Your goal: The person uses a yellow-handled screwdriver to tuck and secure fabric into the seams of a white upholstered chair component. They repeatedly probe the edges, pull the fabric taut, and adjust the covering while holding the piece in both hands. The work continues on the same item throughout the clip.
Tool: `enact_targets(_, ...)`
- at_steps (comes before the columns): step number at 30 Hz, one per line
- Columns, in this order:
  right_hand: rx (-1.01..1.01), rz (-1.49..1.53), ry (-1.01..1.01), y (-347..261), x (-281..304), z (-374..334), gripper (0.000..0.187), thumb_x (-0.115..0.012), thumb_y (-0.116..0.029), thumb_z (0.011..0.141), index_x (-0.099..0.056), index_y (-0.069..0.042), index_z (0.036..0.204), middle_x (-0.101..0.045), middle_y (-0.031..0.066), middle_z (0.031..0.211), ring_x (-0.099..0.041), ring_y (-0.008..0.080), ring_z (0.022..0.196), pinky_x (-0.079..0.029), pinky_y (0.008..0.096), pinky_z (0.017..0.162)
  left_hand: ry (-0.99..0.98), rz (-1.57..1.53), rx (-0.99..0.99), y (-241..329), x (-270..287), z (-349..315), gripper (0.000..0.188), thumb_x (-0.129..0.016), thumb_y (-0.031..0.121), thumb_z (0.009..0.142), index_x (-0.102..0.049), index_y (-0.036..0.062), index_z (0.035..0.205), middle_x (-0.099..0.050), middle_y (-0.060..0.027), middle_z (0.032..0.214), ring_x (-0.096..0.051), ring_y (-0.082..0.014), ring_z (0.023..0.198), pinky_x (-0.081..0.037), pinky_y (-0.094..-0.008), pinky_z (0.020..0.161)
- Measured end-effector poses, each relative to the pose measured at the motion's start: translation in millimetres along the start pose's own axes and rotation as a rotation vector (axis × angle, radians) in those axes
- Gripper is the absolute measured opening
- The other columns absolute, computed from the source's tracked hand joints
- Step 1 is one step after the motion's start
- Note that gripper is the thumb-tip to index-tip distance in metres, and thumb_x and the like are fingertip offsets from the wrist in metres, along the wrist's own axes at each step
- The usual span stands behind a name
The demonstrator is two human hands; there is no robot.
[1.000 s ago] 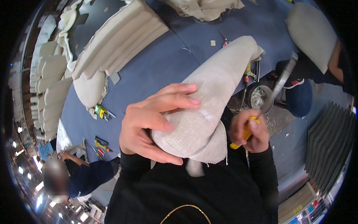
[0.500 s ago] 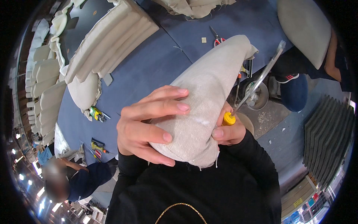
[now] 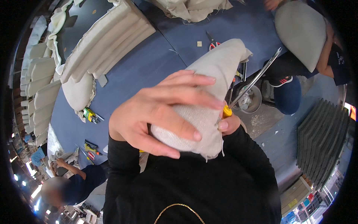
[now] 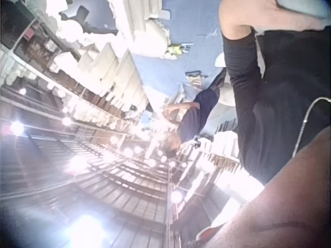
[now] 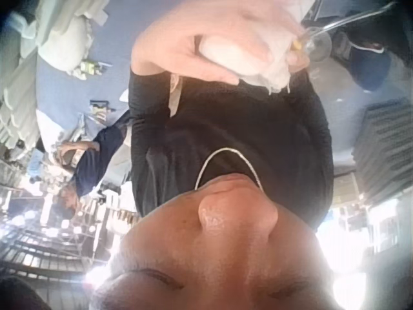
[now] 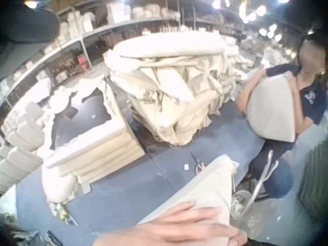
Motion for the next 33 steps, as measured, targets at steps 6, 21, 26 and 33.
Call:
enact_targets(6,-0.027,-0.049,0.106,-3.9,-8.2,4.7,0.099,-0.076,-0.034,0.063,-0.047,-0.005,0.154,-0.062,0.0168,0.143,-0.058,0.0324,0.138,-0.044,0.0456,0.117,0.067,0.023,-0.023,-9.0,5.2,16.9,0.049,-0.091,0.013,0.073,-0.075,0.0094,0.12,-0.071,-0.0212,0.135,-0.065,-0.0427,0.13,-0.038,-0.0604,0.119)
enact_targets(21,0.002,-0.085,0.165,-5.5,-12.0,11.6,0.095,-0.074,-0.038,0.063,-0.051,-0.006,0.149,-0.063,0.0179,0.138,-0.062,0.0344,0.131,-0.049,0.0478,0.112,0.216,0.028,0.073,0.0,0.8,-1.1,0.056,-0.093,0.021,0.07,-0.072,0.0079,0.12,-0.068,-0.0242,0.14,-0.058,-0.0463,0.14,-0.039,-0.0559,0.119)
enact_targets(26,0.06,-0.054,0.197,-3.2,-22.6,18.1,0.094,-0.073,-0.04,0.063,-0.051,-0.007,0.148,-0.063,0.018,0.137,-0.064,0.0351,0.129,-0.051,0.0487,0.11,0.161,0.027,0.221,-1.1,-1.2,4.1,0.064,-0.081,0.037,0.077,-0.072,0.0029,0.131,-0.066,-0.026,0.141,-0.053,-0.0462,0.144,-0.036,-0.0523,0.121)
enact_targets(33,0.132,-0.053,0.307,-3.0,-38.7,14.8,0.098,-0.074,-0.045,0.061,-0.047,-0.012,0.15,-0.061,0.018,0.138,-0.064,0.0352,0.127,-0.052,0.0488,0.107,0.153,0.087,0.27,3.7,-14.1,12.8,0.061,-0.076,0.032,0.078,-0.073,0.0,0.13,-0.066,-0.0264,0.142,-0.054,-0.0439,0.144,-0.035,-0.0523,0.123)
Point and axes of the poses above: each hand's wrist, its own z-axis towards the middle knuckle, its own x-axis out of the back of the hand, y = z × x, the point moved 1 cm from there along z, towards the middle knuckle
